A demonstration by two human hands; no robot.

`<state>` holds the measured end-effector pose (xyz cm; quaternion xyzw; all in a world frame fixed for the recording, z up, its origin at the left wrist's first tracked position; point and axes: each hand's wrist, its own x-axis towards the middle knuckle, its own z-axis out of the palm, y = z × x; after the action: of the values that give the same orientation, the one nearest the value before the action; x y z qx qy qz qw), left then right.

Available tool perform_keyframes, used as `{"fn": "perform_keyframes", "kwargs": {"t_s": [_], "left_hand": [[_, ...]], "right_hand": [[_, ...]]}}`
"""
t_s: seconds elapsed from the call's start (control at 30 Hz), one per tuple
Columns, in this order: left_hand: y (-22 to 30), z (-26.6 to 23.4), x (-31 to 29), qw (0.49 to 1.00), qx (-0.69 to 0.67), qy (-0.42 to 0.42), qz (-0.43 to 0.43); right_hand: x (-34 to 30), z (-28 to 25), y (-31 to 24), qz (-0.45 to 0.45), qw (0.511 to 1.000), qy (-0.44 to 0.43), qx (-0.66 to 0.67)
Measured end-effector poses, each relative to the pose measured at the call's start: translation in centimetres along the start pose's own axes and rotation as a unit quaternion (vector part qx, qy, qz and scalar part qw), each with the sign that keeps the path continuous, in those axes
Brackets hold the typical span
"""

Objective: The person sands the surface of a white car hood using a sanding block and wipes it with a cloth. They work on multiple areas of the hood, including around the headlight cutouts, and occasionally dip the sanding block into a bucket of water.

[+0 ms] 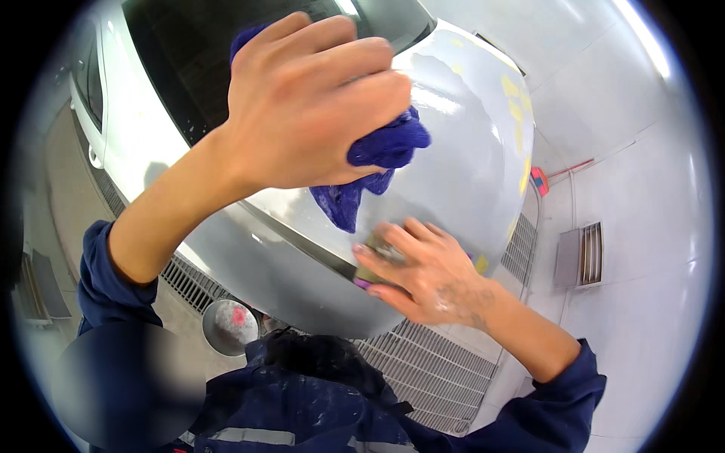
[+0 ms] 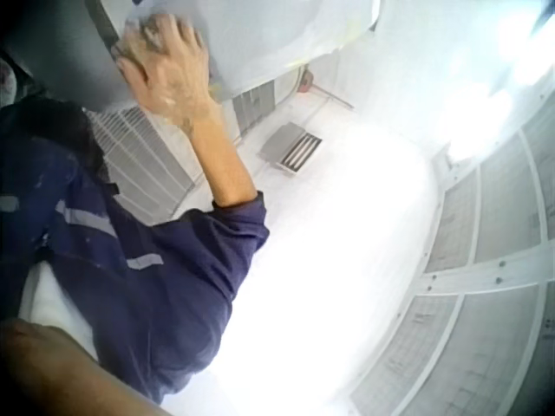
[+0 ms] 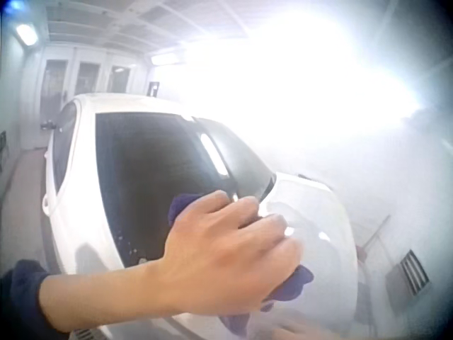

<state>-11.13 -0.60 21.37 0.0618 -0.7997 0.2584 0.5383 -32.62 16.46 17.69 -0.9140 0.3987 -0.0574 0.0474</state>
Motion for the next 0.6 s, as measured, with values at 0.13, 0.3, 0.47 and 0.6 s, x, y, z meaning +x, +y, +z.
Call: {"fn": "perform_keyframes", "kwargs": {"t_s": [0.13,0.3,0.47,0.6], "left_hand": [[0.3,1.0,-3.0,0.989,-0.058,-0.09,-0.099],[-1.2,3.5,-10.4,0.888,-0.106,-0.378,-0.241],[-1.7,-2.2,-14.5,0.88,-0.124,-0.42,-0.182],[0.3,-4.5,-15.7,0.895,-0.095,-0.39,-0.194]], "right_hand": [[2.5,1.2,-0.6,0.004,1.0,0.011,-0.028],[8.9,3.7,-1.9,0.017,0.998,0.042,-0.051],[-1.6,0.5,-2.2,0.096,0.995,0.005,-0.016],[-9.4,-1.7,-3.9,0.246,0.964,0.079,0.057]]}}
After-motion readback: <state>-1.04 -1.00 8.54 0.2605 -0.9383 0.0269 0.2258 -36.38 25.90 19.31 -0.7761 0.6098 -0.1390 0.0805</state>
